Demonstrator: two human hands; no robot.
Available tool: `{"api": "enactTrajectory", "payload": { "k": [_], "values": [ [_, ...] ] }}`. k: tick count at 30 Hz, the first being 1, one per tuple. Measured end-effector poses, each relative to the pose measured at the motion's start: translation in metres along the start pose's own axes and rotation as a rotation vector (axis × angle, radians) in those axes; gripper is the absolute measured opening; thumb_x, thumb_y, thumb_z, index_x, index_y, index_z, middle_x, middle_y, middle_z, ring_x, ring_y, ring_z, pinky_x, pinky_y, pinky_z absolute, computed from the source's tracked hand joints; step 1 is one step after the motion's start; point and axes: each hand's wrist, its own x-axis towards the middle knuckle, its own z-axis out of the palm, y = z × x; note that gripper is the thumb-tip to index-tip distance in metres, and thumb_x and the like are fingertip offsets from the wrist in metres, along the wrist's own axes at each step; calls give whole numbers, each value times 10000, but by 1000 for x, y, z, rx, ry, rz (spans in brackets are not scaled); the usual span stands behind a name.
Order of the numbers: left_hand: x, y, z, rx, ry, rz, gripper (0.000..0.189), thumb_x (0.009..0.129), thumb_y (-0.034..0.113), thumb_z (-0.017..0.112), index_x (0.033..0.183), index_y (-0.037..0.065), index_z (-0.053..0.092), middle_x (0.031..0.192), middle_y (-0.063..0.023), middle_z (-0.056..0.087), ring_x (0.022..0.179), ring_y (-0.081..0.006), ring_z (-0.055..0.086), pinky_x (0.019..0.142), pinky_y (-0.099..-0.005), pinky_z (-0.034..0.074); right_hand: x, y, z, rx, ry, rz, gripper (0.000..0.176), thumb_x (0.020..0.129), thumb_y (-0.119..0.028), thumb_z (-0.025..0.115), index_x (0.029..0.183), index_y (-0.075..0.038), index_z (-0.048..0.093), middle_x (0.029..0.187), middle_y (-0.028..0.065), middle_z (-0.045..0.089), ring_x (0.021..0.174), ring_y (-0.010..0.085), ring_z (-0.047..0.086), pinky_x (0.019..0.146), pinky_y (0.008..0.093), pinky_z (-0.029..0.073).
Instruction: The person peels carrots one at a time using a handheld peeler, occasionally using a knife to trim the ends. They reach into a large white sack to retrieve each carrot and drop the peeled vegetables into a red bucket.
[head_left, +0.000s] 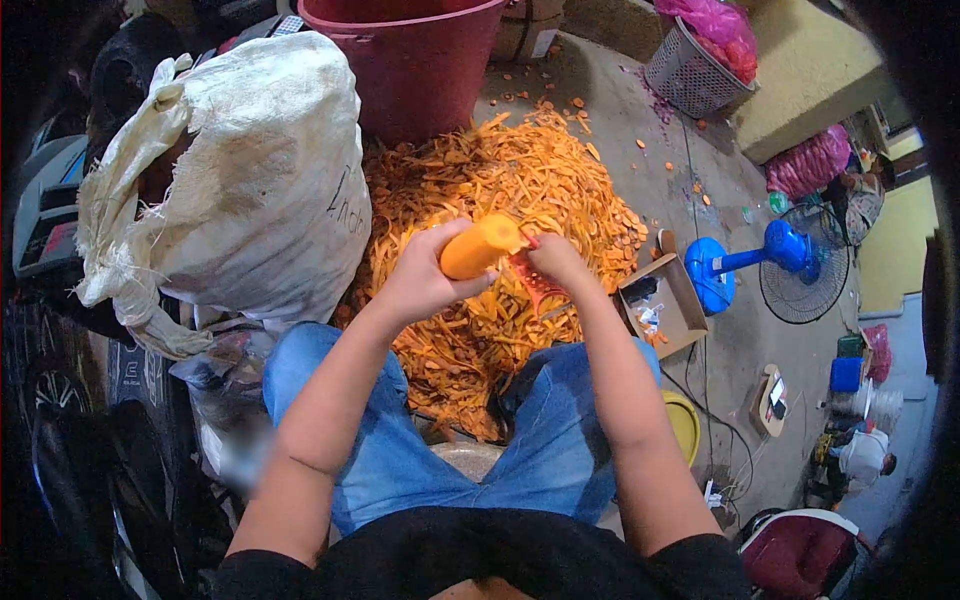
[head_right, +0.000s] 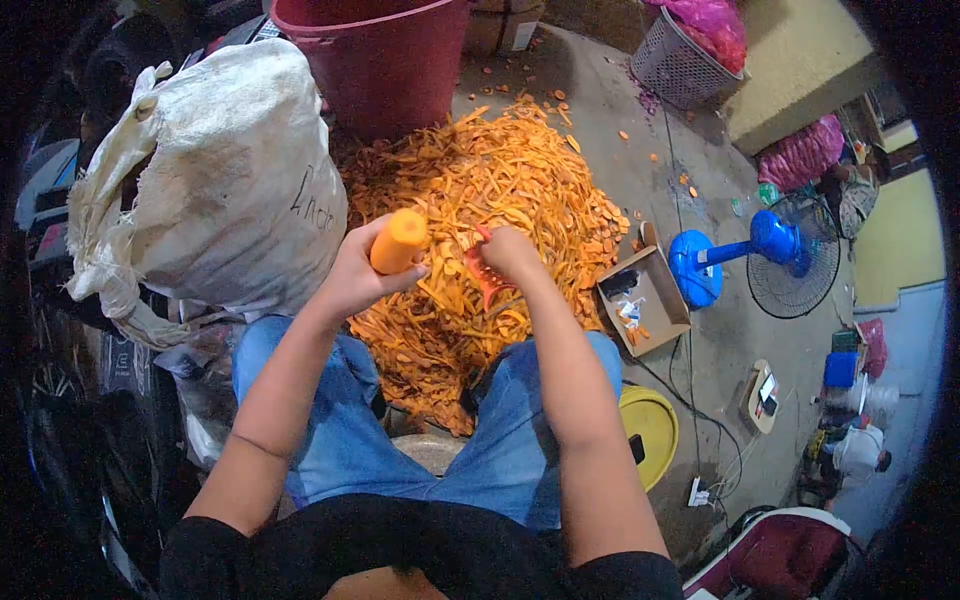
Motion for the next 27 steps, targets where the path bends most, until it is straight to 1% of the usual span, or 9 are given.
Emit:
{"api": "enactTrajectory", "payload": {
  "k": [2,4,5,10,12,18,20,23,27],
  "values": [
    [0,-4,-1,-66,-3,-149,406,587,114,667,924,18,463,788,-25,481,723,-129,486,688,-244,387,-4,-10,16,61,13,-61,196,692,-188,509,752,-18,588,667,163,566,618,253,555,544,336,420],
    [4,-11,2,242,117,152,410,587,127,667,926,24,461,918,-66,427,859,-148,437,778,-268,342,0,-9,54,561,-168,-100,203,712,-164,504,788,14,562,638,109,563,574,168,530,528,294,410],
    [5,-14,3,194,78,121,402,600,135,654,935,26,459,988,-79,368,946,-171,379,830,-282,298,4,-14,76,737,-118,-322,186,736,-133,471,831,7,547,668,53,552,602,126,515,522,270,408],
    [4,-15,2,235,134,96,357,624,142,635,915,32,461,944,-66,372,924,-170,389,814,-280,313,-11,-49,66,1015,-332,-378,177,801,-121,402,919,-47,511,777,38,540,605,101,498,515,251,415],
    [4,-13,-3,201,157,92,342,633,140,628,912,36,460,929,-63,378,915,-163,393,807,-278,320,-14,-50,56,1308,-274,-176,202,809,-128,404,979,-39,468,808,39,532,600,99,493,522,254,420],
    [0,-9,-21,-92,134,-121,326,674,145,602,942,23,464,915,-60,447,884,-145,444,782,-250,345,-22,-48,24,1282,-113,-237,178,823,-142,408,948,-27,461,807,29,528,705,104,512,630,225,416],
    [0,-8,-26,-142,89,-162,360,671,122,600,983,23,453,957,-65,467,911,-136,444,792,-244,346,-27,-55,14,1232,123,-210,174,825,-149,414,919,-16,475,803,26,529,724,105,507,669,227,400],
    [1,-5,-34,-668,-40,-228,497,649,165,616,1081,19,416,1023,-56,470,943,-135,447,809,-247,364,-15,-45,14,1254,266,-296,174,820,-163,439,879,-8,489,782,26,532,696,99,497,663,219,387],
    [3,-5,-40,-525,-179,-322,595,665,187,594,1161,-3,324,1087,-104,440,965,-149,447,780,-260,384,-28,-49,-3,1187,405,-364,171,819,-175,445,839,-13,498,713,17,526,638,85,473,618,221,386]
  ]
}}
